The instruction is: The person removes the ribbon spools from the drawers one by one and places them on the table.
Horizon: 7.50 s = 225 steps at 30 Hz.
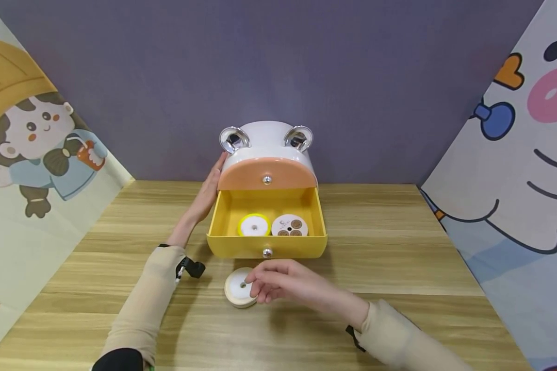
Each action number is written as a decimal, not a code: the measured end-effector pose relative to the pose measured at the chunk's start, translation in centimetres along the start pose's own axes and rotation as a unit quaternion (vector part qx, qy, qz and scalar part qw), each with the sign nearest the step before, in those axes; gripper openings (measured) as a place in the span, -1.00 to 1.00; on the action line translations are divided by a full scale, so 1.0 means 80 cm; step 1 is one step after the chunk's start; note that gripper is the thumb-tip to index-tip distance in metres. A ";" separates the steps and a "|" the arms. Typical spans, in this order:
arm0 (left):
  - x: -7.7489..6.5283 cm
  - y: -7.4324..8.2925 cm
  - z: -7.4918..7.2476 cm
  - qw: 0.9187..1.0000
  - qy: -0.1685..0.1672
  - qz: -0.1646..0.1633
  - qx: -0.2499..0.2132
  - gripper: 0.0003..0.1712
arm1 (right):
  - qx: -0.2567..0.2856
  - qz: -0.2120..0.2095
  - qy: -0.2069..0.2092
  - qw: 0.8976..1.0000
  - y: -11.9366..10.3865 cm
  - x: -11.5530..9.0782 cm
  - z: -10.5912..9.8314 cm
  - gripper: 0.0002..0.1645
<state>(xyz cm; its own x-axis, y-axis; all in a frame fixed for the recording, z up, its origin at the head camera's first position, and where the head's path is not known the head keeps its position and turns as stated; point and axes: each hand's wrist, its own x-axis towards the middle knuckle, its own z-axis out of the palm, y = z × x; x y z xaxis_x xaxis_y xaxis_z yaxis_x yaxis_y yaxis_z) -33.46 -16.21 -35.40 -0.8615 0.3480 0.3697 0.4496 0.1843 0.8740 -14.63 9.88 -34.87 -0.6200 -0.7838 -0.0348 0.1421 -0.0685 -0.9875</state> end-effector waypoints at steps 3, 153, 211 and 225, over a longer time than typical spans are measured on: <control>0.000 0.001 0.000 1.000 0.000 0.001 0.002 -0.40 | -0.113 -0.038 -0.037 0.992 -0.036 -0.002 -0.002 -0.61; -0.005 -0.002 0.001 1.000 -0.001 -0.012 -0.021 -0.40 | -0.597 0.000 0.134 0.791 0.052 -0.053 -0.049 -0.11; -0.005 -0.006 -0.001 1.000 -0.002 -0.005 -0.024 -0.39 | -0.626 0.016 0.079 0.775 -0.011 -0.063 -0.028 -0.40; -0.005 -0.007 -0.003 0.999 -0.005 -0.017 -0.028 -0.40 | -0.630 -0.206 0.128 0.738 -0.114 -0.048 -0.029 -0.41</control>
<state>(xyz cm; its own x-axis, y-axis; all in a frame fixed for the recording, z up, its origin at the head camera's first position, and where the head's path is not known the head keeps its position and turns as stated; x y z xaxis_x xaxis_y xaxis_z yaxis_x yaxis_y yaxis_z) -33.45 -16.66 -35.93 -0.8731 0.3521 0.3372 0.4067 0.1448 0.9020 -15.33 14.95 -26.06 -0.5582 -0.7032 0.4404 -0.8295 0.4856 -0.2759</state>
